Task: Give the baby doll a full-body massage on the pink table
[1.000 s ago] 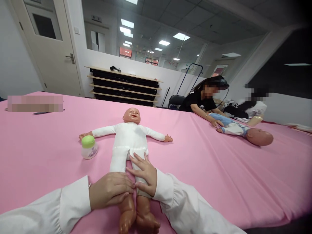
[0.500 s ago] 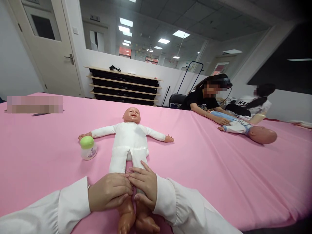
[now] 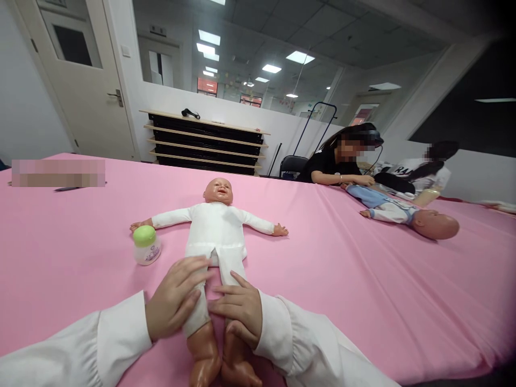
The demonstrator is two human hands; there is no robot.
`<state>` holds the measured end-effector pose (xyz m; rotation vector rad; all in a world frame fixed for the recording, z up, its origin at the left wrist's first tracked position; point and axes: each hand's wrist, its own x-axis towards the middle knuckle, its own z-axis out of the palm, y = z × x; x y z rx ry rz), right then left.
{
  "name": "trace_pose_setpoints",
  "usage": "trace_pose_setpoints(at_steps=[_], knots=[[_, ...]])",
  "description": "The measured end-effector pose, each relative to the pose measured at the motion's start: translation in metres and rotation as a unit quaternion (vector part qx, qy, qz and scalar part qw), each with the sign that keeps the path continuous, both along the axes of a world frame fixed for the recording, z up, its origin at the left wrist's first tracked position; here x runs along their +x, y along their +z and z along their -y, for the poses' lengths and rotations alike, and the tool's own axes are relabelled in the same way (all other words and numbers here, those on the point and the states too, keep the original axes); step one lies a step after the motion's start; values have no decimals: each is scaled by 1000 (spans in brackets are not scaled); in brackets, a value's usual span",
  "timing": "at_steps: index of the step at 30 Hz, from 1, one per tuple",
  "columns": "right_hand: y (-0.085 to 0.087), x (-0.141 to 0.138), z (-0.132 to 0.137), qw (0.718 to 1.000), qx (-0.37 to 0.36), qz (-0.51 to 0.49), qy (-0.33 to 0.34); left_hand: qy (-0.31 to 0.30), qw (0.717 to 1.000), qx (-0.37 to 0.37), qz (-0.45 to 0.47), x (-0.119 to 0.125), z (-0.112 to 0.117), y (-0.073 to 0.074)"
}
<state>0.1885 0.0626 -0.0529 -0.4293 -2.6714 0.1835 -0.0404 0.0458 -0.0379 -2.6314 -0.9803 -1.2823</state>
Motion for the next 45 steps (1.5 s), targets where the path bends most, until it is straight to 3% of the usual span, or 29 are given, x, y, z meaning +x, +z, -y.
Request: trace_pose_setpoints(at_steps=[3, 6, 10, 15, 19, 22, 25, 30, 34, 37, 45], knots=[[6, -1, 2, 999, 2, -31, 25, 109, 992, -55, -24, 0, -7, -2], [13, 0, 3, 999, -11, 17, 46, 135, 980, -124, -77, 2, -13, -5], [11, -2, 4, 999, -10, -8, 31, 88, 974, -155, -139, 3, -13, -6], [2, -3, 3, 998, 7, -57, 35, 16, 979, -112, -168, 1, -4, -4], [1, -1, 0, 999, -4, -18, 45, -46, 980, -87, -170, 1, -1, -4], [10, 0, 2, 997, -7, -30, 74, -90, 983, -62, -144, 3, 2, -4], [26, 1, 6, 990, -29, -113, 75, -121, 987, -25, -104, 7, 6, -1], [36, 6, 3, 971, -50, -233, -6, -220, 971, 18, -93, 13, 13, 9], [21, 8, -12, 976, -34, -183, -117, -246, 964, 40, -94, 14, 14, 13], [12, 7, -19, 974, -34, -154, -161, -250, 963, 44, -96, 14, 14, 12], [30, 7, -10, 990, -83, 36, -105, -253, 963, 40, -82, 18, 14, 9]])
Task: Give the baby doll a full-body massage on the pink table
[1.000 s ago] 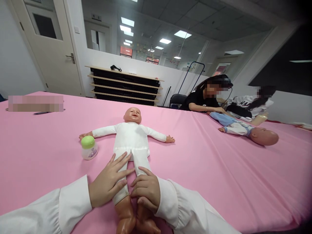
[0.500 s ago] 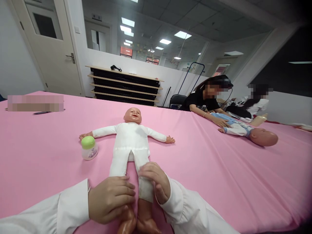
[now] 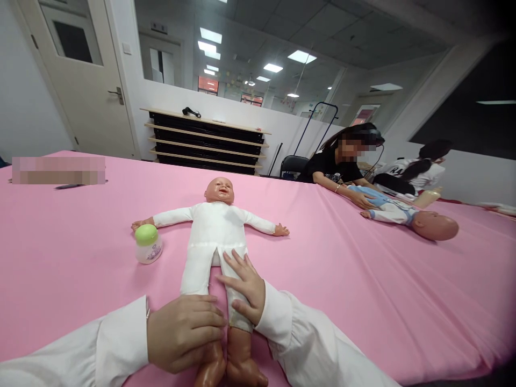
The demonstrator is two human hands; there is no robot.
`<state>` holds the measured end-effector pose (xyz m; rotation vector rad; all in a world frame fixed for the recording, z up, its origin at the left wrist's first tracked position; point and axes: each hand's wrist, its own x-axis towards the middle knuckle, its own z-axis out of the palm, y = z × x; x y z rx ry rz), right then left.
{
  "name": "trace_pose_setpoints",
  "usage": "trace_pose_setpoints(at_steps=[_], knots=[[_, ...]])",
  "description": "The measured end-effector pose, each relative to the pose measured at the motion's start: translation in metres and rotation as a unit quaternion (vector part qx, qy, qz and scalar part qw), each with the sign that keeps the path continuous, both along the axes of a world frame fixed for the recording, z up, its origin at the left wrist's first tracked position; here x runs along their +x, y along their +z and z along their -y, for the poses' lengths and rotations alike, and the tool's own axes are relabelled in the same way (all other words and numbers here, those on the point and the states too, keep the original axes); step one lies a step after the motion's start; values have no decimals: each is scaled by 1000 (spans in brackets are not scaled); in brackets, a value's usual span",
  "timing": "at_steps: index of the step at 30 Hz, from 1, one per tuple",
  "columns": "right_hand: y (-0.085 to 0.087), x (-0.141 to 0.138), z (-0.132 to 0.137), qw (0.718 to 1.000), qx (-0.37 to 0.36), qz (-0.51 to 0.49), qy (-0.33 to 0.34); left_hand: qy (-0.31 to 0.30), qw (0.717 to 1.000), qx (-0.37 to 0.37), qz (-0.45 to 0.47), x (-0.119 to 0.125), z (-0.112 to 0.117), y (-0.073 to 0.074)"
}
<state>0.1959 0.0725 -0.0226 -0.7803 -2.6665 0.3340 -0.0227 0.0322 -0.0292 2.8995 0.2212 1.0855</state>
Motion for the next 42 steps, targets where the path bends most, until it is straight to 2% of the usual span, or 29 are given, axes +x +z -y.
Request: trace_pose_setpoints(at_steps=[5, 10, 13, 17, 20, 23, 26, 30, 35, 42], knots=[[-1, -2, 8, 996, 24, 42, 75, -8, 1000, 11, 9, 3, -1, 2], [-14, -6, 11, 991, 74, -14, 111, 19, 998, 58, 31, -1, 4, 6], [-16, -7, 13, 987, 99, -38, 123, 93, 991, 40, 83, -8, 5, 3], [-17, -9, 19, 984, 111, -26, 138, 255, 956, -61, 135, -16, -2, -7], [-22, -14, 20, 980, 141, -52, 134, 354, 919, -134, 112, -17, -13, -14], [-28, -18, 19, 970, 165, -117, 138, 399, 891, -205, 66, -15, -22, -18], [-29, -20, 18, 965, 172, -145, 136, 388, 893, -231, -7, -13, -26, -19], [-24, -19, 19, 967, 164, -140, 136, 374, 906, -185, -71, -13, -22, -16], [-24, -18, 20, 975, 141, -111, 134, 313, 940, -109, -86, -15, -14, -15], [-25, -15, 19, 977, 138, -84, 140, 226, 970, -36, -81, -11, -4, -11]])
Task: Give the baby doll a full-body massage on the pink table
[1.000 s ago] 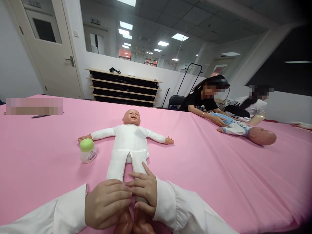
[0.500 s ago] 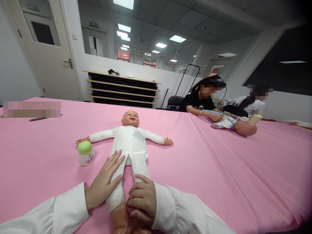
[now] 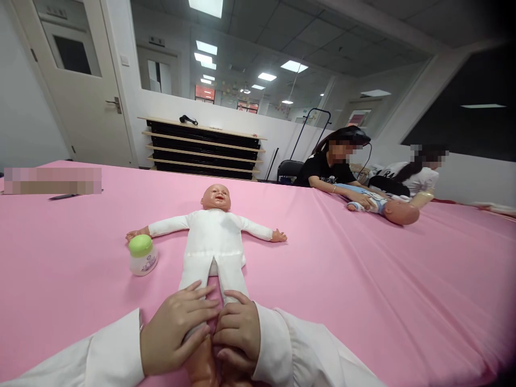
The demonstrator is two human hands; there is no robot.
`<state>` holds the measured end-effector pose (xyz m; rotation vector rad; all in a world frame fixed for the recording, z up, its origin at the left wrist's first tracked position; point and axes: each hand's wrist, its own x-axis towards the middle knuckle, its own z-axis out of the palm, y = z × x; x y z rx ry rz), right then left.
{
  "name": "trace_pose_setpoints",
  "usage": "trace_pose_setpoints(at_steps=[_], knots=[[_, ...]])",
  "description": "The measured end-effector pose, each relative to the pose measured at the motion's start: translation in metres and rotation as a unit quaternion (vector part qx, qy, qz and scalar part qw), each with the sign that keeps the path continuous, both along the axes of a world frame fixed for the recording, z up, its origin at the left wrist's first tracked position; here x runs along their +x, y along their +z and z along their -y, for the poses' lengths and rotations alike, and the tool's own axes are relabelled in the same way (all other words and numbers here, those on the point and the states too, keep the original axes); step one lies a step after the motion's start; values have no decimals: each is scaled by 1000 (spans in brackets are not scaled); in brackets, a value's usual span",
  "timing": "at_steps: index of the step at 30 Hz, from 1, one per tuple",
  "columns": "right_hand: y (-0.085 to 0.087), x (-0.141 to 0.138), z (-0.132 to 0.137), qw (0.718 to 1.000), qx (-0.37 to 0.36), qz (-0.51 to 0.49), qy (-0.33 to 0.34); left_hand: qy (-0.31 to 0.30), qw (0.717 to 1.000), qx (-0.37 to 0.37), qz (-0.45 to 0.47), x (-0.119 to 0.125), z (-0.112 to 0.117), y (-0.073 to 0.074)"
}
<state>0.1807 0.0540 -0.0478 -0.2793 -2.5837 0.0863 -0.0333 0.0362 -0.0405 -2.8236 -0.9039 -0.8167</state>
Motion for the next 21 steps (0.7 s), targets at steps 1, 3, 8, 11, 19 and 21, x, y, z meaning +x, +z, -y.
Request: trace_pose_setpoints(at_steps=[1, 3, 8, 11, 19, 21], knots=[[0, 0, 0, 1000, 4, 10, -1, -7, 1000, 6, 9, 1, 1, 2], [0, 0, -1, 1000, 11, 6, -2, -16, 999, 17, 43, 4, 4, 5], [5, -1, -4, 995, 27, -86, 50, -93, 988, 23, 117, 11, 8, 13], [16, 6, -8, 990, 16, -141, 10, -106, 986, -2, 129, 14, 8, 14], [16, 12, -37, 962, -48, -142, -228, -209, 976, 8, 61, 15, 8, 18], [13, 9, -42, 964, -67, -112, -231, -222, 973, 16, 62, 15, 8, 16]])
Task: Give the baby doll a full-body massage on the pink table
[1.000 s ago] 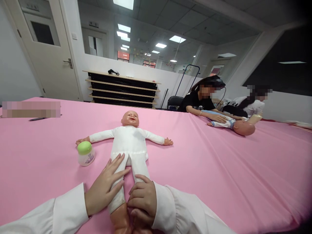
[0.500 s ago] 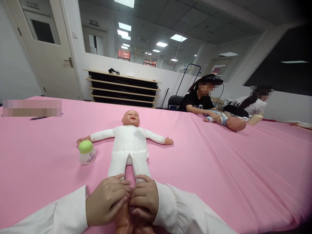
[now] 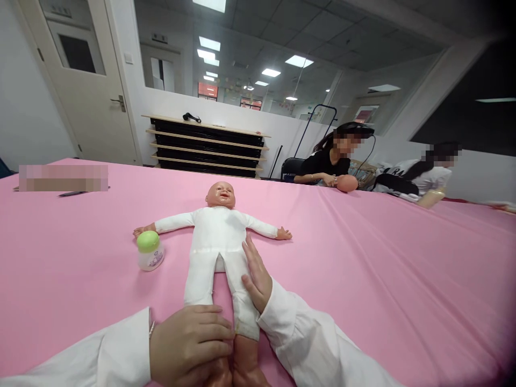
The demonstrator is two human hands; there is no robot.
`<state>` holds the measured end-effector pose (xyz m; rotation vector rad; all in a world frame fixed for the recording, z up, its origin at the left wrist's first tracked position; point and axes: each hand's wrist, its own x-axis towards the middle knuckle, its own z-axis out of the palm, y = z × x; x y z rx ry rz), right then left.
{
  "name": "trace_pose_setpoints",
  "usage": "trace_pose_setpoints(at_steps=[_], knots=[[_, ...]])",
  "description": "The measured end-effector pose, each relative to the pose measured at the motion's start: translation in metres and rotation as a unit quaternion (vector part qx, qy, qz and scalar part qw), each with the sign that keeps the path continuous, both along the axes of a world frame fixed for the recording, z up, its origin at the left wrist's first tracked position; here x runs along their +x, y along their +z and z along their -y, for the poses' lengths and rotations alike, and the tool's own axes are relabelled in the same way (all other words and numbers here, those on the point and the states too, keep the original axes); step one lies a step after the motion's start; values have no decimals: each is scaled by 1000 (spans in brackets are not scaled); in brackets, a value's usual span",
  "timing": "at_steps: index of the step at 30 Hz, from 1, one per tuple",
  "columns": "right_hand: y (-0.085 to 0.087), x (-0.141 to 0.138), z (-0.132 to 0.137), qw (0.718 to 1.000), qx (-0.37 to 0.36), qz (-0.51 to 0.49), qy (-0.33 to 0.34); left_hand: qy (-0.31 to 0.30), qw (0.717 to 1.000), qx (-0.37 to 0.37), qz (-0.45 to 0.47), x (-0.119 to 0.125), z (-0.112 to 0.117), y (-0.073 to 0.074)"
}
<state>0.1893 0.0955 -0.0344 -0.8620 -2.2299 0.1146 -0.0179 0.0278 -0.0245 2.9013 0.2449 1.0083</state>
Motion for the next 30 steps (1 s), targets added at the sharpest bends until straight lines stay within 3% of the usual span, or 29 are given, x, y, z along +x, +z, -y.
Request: trace_pose_setpoints(at_steps=[5, 11, 16, 23, 26, 30], knots=[[5, 0, 7, 981, -73, 162, 84, 11, 1000, -1, 8, 2, 0, -6], [16, 5, 29, 963, -51, 214, 156, 20, 1000, 13, 16, 3, -1, -6], [6, 0, 36, 952, -34, 215, 214, 26, 1000, 6, 13, 5, -4, -6], [-3, -6, 45, 972, 5, 137, 193, 14, 997, 53, 52, -5, 1, -2], [2, -6, 48, 969, 29, 141, 201, 120, 987, 22, 107, -16, 1, -6], [7, -6, 48, 966, 35, 139, 213, 353, 926, -76, 106, -22, -13, -12]])
